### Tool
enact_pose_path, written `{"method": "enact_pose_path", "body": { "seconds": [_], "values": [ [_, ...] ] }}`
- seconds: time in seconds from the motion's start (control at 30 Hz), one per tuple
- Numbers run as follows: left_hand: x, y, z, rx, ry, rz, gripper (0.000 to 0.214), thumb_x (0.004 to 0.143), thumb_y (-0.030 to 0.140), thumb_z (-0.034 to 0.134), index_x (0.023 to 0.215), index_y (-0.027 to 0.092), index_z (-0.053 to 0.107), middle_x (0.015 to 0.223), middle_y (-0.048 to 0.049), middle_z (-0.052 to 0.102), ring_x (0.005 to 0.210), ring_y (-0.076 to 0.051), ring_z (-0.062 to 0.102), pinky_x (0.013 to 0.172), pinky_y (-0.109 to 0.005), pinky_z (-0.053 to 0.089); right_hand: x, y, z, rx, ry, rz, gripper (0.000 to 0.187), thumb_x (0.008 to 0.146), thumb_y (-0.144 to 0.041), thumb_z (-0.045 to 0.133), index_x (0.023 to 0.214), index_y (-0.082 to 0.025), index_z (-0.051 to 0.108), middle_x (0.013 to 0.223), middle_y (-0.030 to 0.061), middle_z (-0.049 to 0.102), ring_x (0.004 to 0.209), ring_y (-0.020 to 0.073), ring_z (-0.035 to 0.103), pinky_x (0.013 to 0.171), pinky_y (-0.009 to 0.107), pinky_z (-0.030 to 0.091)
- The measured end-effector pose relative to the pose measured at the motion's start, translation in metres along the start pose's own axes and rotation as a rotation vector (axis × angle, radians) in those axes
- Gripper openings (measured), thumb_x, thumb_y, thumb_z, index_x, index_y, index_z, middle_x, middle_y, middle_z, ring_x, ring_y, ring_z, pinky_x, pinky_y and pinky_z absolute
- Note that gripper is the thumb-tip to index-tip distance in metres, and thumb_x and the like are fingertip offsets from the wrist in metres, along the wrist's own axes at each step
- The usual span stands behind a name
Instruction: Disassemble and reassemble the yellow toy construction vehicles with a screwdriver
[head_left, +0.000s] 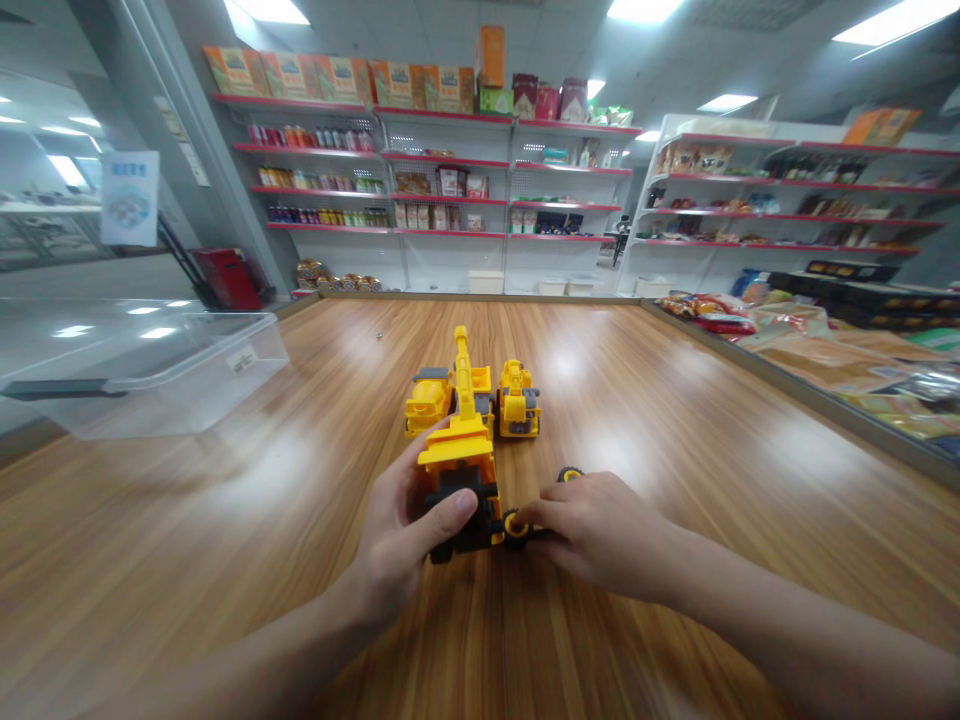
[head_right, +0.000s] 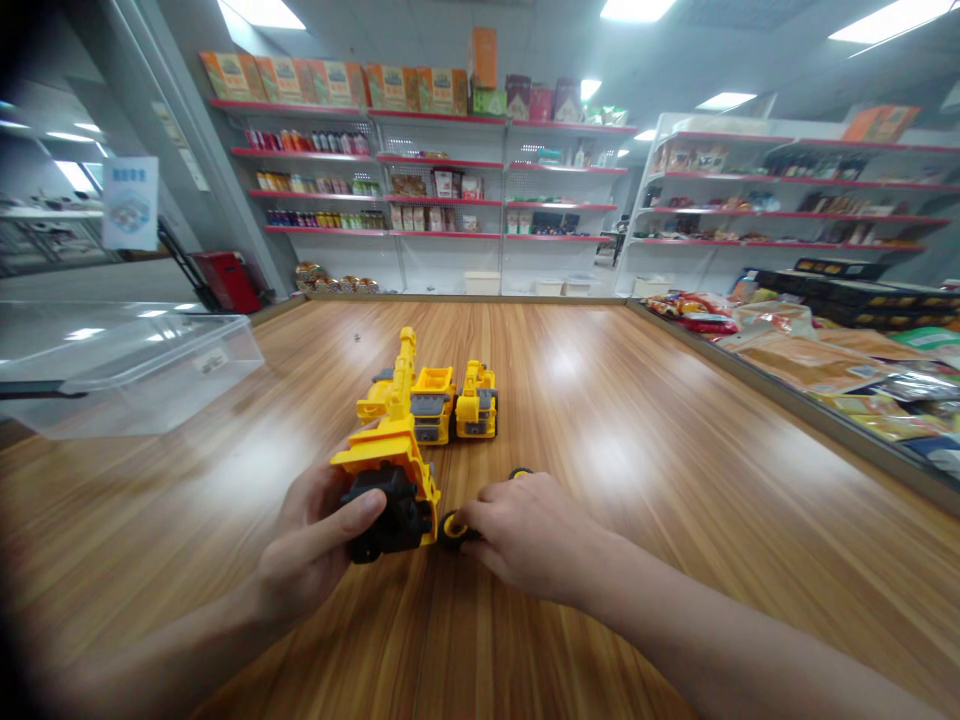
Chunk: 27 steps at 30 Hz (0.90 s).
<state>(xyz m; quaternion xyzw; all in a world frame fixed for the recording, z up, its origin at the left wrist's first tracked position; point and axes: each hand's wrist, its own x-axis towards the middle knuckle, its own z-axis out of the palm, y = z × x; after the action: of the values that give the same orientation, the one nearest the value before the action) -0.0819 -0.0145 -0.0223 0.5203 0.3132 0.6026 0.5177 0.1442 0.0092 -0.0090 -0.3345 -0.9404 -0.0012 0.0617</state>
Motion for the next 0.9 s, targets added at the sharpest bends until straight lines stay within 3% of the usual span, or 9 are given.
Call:
{"method": "enact_pose_path", "body": {
  "seconds": [0.17, 0.37, 0.53, 0.7, 0.9],
  "values": [
    [0.001, 0.000, 0.001, 0.015, -0.017, -0.013, 0.053, 0.079, 0.026, 0.071, 0.130, 0.019, 0.054, 0.114, -0.0083, 0.068, 0.102, -0.023, 0.062, 0.087, -0.029, 0.051, 0.007, 0.009, 0.004, -0.080, 0.040, 0.098, 0.022, 0.091, -0.034, 0.058, 0.109, -0.030, 0.068, 0.086, 0.0010, 0.071, 0.066, 0.0151, 0.063, 0.054, 0.027, 0.024],
    [0.001, 0.006, 0.007, 0.009, 0.008, -0.097, 0.060, 0.078, 0.025, 0.073, 0.133, 0.022, 0.049, 0.109, -0.0066, 0.067, 0.094, -0.021, 0.064, 0.081, -0.030, 0.055, 0.011, 0.021, -0.008, -0.109, 0.032, 0.200, 0.016, 0.088, -0.030, 0.058, 0.093, -0.023, 0.071, 0.082, 0.0023, 0.071, 0.071, 0.0170, 0.064, 0.057, 0.027, 0.029],
    [0.002, 0.001, 0.009, -0.029, 0.083, -0.076, 0.058, 0.075, 0.022, 0.075, 0.128, 0.026, 0.050, 0.110, -0.0033, 0.066, 0.093, -0.018, 0.064, 0.080, -0.027, 0.056, 0.008, 0.026, -0.014, -0.088, 0.027, 0.164, 0.033, 0.084, -0.018, 0.056, 0.112, -0.029, 0.068, 0.097, 0.0016, 0.074, 0.083, 0.0178, 0.067, 0.062, 0.027, 0.034],
    [0.003, -0.002, 0.008, -0.025, 0.059, -0.095, 0.054, 0.077, 0.024, 0.074, 0.125, 0.024, 0.049, 0.106, -0.0048, 0.065, 0.091, -0.019, 0.064, 0.079, -0.031, 0.057, 0.006, 0.030, -0.020, -0.107, -0.015, 0.182, 0.021, 0.079, -0.019, 0.058, 0.090, -0.025, 0.075, 0.081, 0.0036, 0.074, 0.073, 0.0184, 0.065, 0.056, 0.027, 0.030],
    [0.003, -0.002, 0.008, -0.011, 0.076, -0.109, 0.051, 0.077, 0.025, 0.074, 0.122, 0.025, 0.049, 0.104, -0.0043, 0.064, 0.090, -0.019, 0.063, 0.078, -0.032, 0.057, 0.001, 0.034, -0.025, -0.060, 0.004, 0.185, 0.017, 0.074, -0.015, 0.058, 0.078, -0.021, 0.073, 0.072, 0.0036, 0.072, 0.067, 0.0168, 0.063, 0.056, 0.026, 0.029]
  ]
}}
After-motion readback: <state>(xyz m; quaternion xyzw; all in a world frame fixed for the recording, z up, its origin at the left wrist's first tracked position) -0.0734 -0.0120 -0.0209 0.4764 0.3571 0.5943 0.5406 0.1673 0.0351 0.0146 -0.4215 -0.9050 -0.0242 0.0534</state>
